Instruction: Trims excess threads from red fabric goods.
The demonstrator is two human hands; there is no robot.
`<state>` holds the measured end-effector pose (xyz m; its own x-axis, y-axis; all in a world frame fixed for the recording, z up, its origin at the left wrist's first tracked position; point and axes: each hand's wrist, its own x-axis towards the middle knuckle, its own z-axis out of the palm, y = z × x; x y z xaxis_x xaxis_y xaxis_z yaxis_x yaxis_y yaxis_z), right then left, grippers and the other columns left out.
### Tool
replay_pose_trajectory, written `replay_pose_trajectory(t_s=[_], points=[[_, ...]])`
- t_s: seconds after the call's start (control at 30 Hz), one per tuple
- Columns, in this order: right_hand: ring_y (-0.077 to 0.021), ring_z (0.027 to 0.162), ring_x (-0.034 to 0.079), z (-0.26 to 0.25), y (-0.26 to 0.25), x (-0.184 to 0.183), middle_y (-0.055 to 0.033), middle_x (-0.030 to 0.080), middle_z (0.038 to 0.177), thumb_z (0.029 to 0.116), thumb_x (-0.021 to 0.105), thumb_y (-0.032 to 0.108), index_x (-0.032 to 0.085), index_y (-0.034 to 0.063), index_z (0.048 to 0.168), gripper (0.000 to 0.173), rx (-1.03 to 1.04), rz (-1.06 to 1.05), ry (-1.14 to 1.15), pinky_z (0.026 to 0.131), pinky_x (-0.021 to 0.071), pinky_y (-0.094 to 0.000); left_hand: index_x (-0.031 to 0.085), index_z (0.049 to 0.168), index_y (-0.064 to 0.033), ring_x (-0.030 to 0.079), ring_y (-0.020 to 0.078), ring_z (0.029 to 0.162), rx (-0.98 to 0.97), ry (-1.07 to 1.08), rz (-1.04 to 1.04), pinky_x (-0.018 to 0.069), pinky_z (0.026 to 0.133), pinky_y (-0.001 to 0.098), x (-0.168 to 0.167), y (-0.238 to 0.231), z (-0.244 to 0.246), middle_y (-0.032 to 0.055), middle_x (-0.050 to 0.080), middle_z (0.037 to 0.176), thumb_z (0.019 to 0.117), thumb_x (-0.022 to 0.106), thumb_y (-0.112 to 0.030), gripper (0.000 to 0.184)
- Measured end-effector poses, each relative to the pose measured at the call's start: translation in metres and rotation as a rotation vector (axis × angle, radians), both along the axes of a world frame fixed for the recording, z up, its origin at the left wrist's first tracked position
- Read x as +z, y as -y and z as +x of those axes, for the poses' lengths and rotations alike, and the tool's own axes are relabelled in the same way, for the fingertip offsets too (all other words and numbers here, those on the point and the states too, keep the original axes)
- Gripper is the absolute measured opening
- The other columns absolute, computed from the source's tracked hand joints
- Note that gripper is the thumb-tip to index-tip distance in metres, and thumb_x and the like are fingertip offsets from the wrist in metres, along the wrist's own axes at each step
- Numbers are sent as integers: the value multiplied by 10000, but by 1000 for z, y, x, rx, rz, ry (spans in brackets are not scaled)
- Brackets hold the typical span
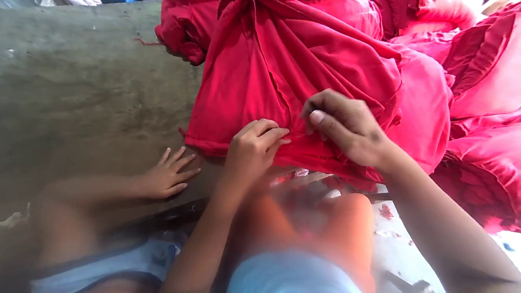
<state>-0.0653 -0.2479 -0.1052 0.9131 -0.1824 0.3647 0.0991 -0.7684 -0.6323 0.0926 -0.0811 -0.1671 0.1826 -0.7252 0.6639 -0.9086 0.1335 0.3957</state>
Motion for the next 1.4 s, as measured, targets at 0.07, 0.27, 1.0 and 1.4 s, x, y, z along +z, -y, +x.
replay_pose_trajectory(t_s=[0.07,0.27,1.0,1.4], points=[[-103,718,620,2,0,-11,16,645,824,1074,413,307,660,93,1135,333,-55,-119,-101,637,505,-356,795,983,-41,708,167,972,-14,-102,-27,550,894,262,2,0,3,120,748,1019,959,679,-87,127],[-107,603,564,3,-1,-21,48,582,702,1016,446,346,679,142,1015,309,-124,-284,-143,518,421,-351,744,1003,-2,712,83,826,12,-215,-37,584,798,202,6,-1,4,89,744,957,977,651,-62,114],[35,551,446,0,19,-23,101,531,709,1089,349,259,630,101,1039,326,62,383,52,480,359,-119,611,593,-87,603,123,866,-97,-215,-41,474,799,263,-3,-45,3,25,664,786,951,695,-326,438],[60,611,502,1,9,-26,113,610,779,1086,396,262,653,100,1076,304,27,182,27,542,402,-136,736,961,-37,644,137,954,123,-239,-108,507,865,247,-22,-37,-40,84,712,981,975,683,-147,123]])
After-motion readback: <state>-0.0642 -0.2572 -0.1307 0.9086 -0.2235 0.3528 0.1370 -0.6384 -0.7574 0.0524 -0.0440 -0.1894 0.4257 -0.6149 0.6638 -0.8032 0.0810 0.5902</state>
